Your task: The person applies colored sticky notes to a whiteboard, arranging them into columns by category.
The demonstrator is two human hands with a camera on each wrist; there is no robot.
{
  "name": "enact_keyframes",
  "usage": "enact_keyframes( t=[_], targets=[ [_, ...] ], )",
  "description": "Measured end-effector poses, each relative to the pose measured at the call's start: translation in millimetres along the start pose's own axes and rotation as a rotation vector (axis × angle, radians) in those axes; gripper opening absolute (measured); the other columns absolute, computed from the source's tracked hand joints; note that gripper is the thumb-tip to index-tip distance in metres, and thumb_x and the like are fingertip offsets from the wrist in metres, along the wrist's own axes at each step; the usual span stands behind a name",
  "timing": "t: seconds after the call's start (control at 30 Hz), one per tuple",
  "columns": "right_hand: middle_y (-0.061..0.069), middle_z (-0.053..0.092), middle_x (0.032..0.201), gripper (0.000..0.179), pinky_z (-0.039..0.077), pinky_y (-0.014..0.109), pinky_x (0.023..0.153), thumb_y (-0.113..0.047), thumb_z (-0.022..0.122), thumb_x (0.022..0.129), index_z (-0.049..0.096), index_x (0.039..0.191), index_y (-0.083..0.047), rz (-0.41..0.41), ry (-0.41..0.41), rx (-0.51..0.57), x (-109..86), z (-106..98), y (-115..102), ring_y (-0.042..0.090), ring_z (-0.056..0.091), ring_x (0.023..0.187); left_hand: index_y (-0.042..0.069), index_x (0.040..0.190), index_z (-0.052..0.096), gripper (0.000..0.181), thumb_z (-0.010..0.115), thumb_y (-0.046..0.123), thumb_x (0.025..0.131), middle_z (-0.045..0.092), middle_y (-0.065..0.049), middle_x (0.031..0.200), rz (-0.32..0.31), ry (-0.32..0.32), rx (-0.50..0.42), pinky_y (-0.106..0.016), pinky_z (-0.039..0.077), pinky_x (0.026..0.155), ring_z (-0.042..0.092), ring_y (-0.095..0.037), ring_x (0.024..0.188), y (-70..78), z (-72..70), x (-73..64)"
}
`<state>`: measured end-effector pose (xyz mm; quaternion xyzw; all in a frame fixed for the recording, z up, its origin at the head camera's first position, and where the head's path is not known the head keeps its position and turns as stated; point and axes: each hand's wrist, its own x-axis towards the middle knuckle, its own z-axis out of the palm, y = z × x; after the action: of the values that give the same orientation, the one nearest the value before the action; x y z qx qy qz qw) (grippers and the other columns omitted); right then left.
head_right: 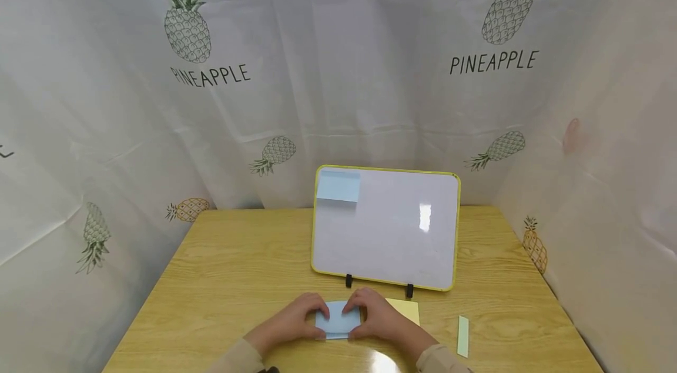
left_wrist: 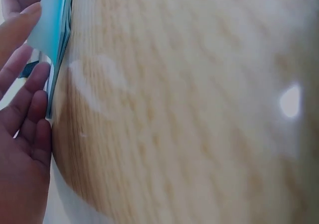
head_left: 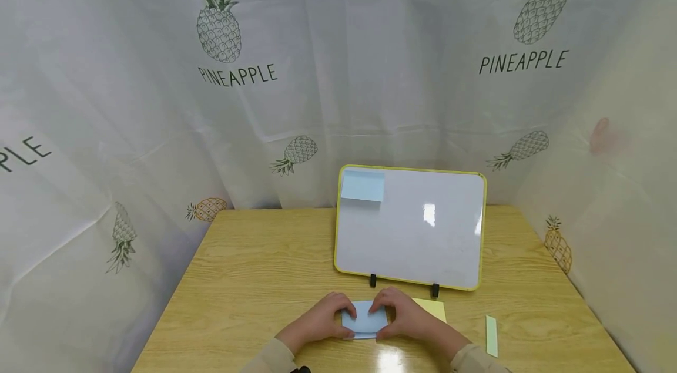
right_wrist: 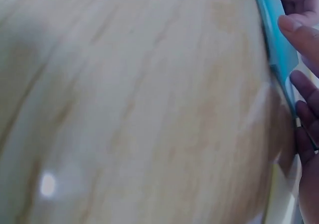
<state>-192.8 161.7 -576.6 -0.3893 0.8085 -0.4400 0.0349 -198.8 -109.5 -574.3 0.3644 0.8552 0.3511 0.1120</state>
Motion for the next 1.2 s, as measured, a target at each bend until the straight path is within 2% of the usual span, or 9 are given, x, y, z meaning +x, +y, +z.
enact_keyframes(
  t=[0.13, 0.27, 0.43, 0.57, 0.73, 0.97, 1.1, 1.2],
  targets=[
    [-0.005, 0.064, 0.104, 0.031, 0.046, 0.03, 0.082, -0.025, 0.085, 0.077, 0.071, 0.103, -0.019, 0.112, -0.029, 0.094, 1.4, -4, -7, 0.016, 0.055, 0.095, 0.022, 0.098, 0.067, 0.019, 0.079, 0.028, 0.084, 0.059, 0.017, 0.098, -0.057, 0.02, -0.107, -0.026, 0.046, 0.085, 0.054, -0.002, 0.094, 0.7, -1.8, -0.1],
    [-0.005, 0.067, 0.097, 0.024, 0.047, 0.028, 0.079, -0.015, 0.08, 0.081, 0.071, 0.103, -0.015, 0.212, -0.055, 0.183, 2.6, -4, -12, 0.015, 0.058, 0.092, 0.02, 0.096, 0.069, 0.011, 0.075, 0.024, 0.088, 0.06, 0.016, 0.095, -0.084, 0.032, -0.163, -0.025, 0.048, 0.082, 0.055, -0.001, 0.089, 1.9, -2.4, -1.3],
    [-0.006, 0.069, 0.088, 0.022, 0.048, 0.026, 0.074, -0.005, 0.074, 0.083, 0.07, 0.102, -0.013, 0.279, -0.055, 0.185, 5.0, -4, -12, 0.009, 0.061, 0.085, 0.019, 0.097, 0.069, 0.02, 0.079, 0.028, 0.083, 0.061, 0.016, 0.095, -0.107, 0.062, -0.181, -0.025, 0.048, 0.08, 0.056, -0.002, 0.088, 4.2, -4.3, -3.8],
    [-0.005, 0.067, 0.085, 0.018, 0.048, 0.026, 0.071, -0.006, 0.074, 0.084, 0.071, 0.1, -0.012, 0.31, -0.03, 0.166, 7.0, -4, -10, 0.007, 0.06, 0.081, 0.019, 0.1, 0.066, 0.035, 0.085, 0.033, 0.075, 0.06, 0.015, 0.1, -0.094, 0.093, -0.124, -0.026, 0.047, 0.082, 0.055, -0.005, 0.09, 4.8, -7.7, -3.8],
    [0.0, 0.066, 0.087, 0.017, 0.048, 0.026, 0.07, -0.006, 0.073, 0.085, 0.069, 0.101, -0.012, 0.339, 0.003, 0.181, 8.6, -6, -9, 0.01, 0.059, 0.08, 0.022, 0.101, 0.063, 0.036, 0.086, 0.031, 0.075, 0.057, 0.015, 0.102, -0.091, 0.122, -0.012, -0.026, 0.046, 0.085, 0.052, -0.004, 0.093, -1.7, -7.3, 0.1],
    [-0.001, 0.064, 0.091, 0.016, 0.048, 0.027, 0.07, -0.006, 0.072, 0.087, 0.067, 0.102, -0.012, 0.347, 0.008, 0.24, 13.2, -7, -8, 0.013, 0.058, 0.081, 0.019, 0.107, 0.062, 0.038, 0.085, 0.025, 0.077, 0.055, 0.014, 0.101, -0.126, 0.097, 0.041, -0.025, 0.046, 0.082, 0.05, -0.004, 0.091, -6.8, -6.6, 3.2],
    [0.003, 0.062, 0.09, 0.011, 0.047, 0.027, 0.067, -0.004, 0.069, 0.088, 0.068, 0.098, -0.009, 0.344, -0.001, 0.283, 15.9, -10, -8, 0.013, 0.055, 0.076, 0.015, 0.113, 0.06, 0.047, 0.086, 0.027, 0.076, 0.053, 0.012, 0.101, -0.15, 0.072, 0.061, -0.025, 0.045, 0.082, 0.049, -0.004, 0.091, -6.6, -6.7, 5.0],
    [0.006, 0.063, 0.096, 0.011, 0.045, 0.026, 0.065, 0.0, 0.065, 0.09, 0.07, 0.097, -0.006, 0.341, -0.016, 0.326, 17.2, -11, -6, 0.012, 0.052, 0.073, 0.014, 0.112, 0.058, 0.049, 0.086, 0.029, 0.075, 0.051, 0.011, 0.099, -0.157, 0.051, 0.083, -0.025, 0.044, 0.081, 0.047, -0.005, 0.09, -6.6, -6.6, 6.5]
  ],
)
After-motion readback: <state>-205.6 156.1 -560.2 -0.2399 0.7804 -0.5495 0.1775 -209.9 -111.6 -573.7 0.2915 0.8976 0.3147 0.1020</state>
